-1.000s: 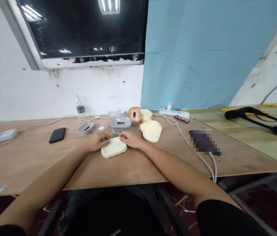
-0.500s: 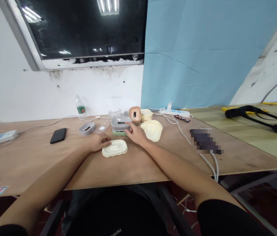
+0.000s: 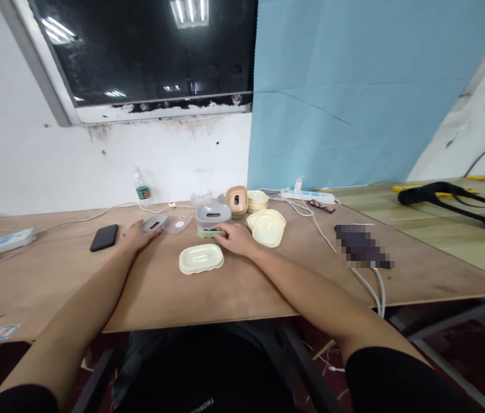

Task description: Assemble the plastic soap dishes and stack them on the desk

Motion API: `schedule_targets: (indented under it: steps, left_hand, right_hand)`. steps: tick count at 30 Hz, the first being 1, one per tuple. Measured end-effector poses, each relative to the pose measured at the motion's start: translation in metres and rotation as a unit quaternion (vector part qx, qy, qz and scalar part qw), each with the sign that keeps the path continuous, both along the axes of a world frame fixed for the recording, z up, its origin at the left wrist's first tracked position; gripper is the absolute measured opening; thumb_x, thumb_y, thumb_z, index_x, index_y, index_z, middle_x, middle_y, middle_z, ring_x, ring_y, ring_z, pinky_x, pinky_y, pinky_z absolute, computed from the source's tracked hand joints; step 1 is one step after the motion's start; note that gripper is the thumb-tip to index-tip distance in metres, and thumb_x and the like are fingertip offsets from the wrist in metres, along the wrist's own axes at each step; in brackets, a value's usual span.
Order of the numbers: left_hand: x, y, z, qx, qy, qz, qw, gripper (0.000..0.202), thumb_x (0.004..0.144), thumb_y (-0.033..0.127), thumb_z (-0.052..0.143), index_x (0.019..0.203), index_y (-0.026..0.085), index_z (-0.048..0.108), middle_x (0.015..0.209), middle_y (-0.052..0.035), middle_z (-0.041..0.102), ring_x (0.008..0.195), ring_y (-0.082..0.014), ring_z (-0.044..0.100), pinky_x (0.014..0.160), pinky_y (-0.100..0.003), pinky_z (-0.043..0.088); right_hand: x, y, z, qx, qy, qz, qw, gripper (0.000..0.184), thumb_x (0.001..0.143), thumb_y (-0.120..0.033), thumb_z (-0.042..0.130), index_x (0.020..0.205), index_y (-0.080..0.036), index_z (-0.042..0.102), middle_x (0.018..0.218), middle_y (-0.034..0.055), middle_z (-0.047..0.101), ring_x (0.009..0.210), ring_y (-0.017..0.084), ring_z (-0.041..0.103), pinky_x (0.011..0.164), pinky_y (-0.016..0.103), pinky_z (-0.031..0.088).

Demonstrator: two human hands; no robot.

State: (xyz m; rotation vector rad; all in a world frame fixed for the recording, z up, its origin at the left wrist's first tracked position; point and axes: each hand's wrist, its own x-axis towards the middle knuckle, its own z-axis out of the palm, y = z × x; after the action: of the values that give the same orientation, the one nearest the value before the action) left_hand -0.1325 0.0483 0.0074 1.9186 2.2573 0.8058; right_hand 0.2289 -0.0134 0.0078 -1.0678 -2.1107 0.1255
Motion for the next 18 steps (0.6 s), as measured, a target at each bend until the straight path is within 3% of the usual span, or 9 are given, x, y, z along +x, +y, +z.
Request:
schedule_targets:
  steps: [3,6,8,10,12,15,18]
  left_hand:
    - [-0.013,0.005,0.001,-0.017,-0.056,-0.010,0.998,0.088,0.064,0.069,0.066,0.132,0.015,0.049,0.129,-0.0197,0.058,0.119,-0.0402,0.053,0.096,-0.051,0.041]
    - [-0.015,0.006,0.006,0.081,-0.106,0.030,0.991,0.083,0.071,0.069,0.059,0.133,0.015,0.049,0.132,-0.0181,0.056,0.120,-0.0380,0.052,0.099,-0.049,0.041]
    - [-0.011,0.002,0.011,0.163,-0.135,0.016,0.977,0.078,0.077,0.066,0.053,0.135,0.014,0.047,0.134,-0.0160,0.054,0.118,-0.0329,0.054,0.100,-0.044,0.043]
    - [0.001,-0.007,0.016,0.216,-0.140,-0.057,0.965,0.072,0.080,0.062,0.050,0.134,0.014,0.049,0.132,-0.0134,0.056,0.113,-0.0288,0.057,0.097,-0.040,0.046]
    - [0.019,-0.019,0.019,0.232,-0.114,-0.190,0.947,0.065,0.080,0.058,0.052,0.128,0.015,0.054,0.128,-0.0120,0.059,0.112,-0.0284,0.058,0.096,-0.040,0.047]
    - [0.052,-0.037,0.020,0.215,-0.036,-0.399,0.891,0.063,0.075,0.057,0.059,0.124,0.017,0.058,0.125,-0.0113,0.062,0.115,-0.0299,0.057,0.100,-0.043,0.044]
    - [0.077,-0.048,0.019,0.201,0.003,-0.508,0.838,0.066,0.073,0.058,0.064,0.124,0.017,0.058,0.120,-0.0131,0.064,0.111,-0.0301,0.060,0.098,-0.043,0.047]
  right_hand:
    - [0.000,0.002,-0.001,0.005,-0.005,-0.002,1.000,0.022,0.086,-0.033,0.056,0.099,-0.021,0.070,0.063,-0.0010,0.064,0.058,0.013,0.055,0.058,0.024,0.038]
    - [0.001,0.003,-0.001,0.007,0.001,-0.005,1.000,0.022,0.085,-0.033,0.057,0.096,-0.020,0.071,0.065,0.0001,0.065,0.059,0.013,0.056,0.059,0.024,0.038]
    - [0.001,0.002,0.000,0.003,0.021,-0.003,1.000,0.024,0.086,-0.034,0.057,0.099,-0.020,0.070,0.068,0.0008,0.067,0.060,0.013,0.056,0.061,0.024,0.040]
    - [-0.001,-0.001,0.001,-0.005,0.055,0.006,0.998,0.028,0.086,-0.037,0.057,0.104,-0.019,0.069,0.072,0.0014,0.067,0.061,0.013,0.057,0.063,0.025,0.042]
    - [-0.004,-0.003,0.002,-0.019,0.090,0.021,0.996,0.035,0.087,-0.042,0.055,0.111,-0.019,0.065,0.075,0.0015,0.067,0.061,0.013,0.057,0.063,0.025,0.043]
    - [-0.007,-0.005,0.002,-0.064,0.138,0.041,0.988,0.044,0.090,-0.049,0.049,0.122,-0.020,0.058,0.073,0.0000,0.063,0.058,0.012,0.054,0.058,0.024,0.041]
    - [-0.008,-0.002,0.001,-0.139,0.157,0.056,0.976,0.047,0.091,-0.054,0.045,0.119,-0.019,0.061,0.066,-0.0013,0.058,0.055,0.012,0.051,0.054,0.023,0.038]
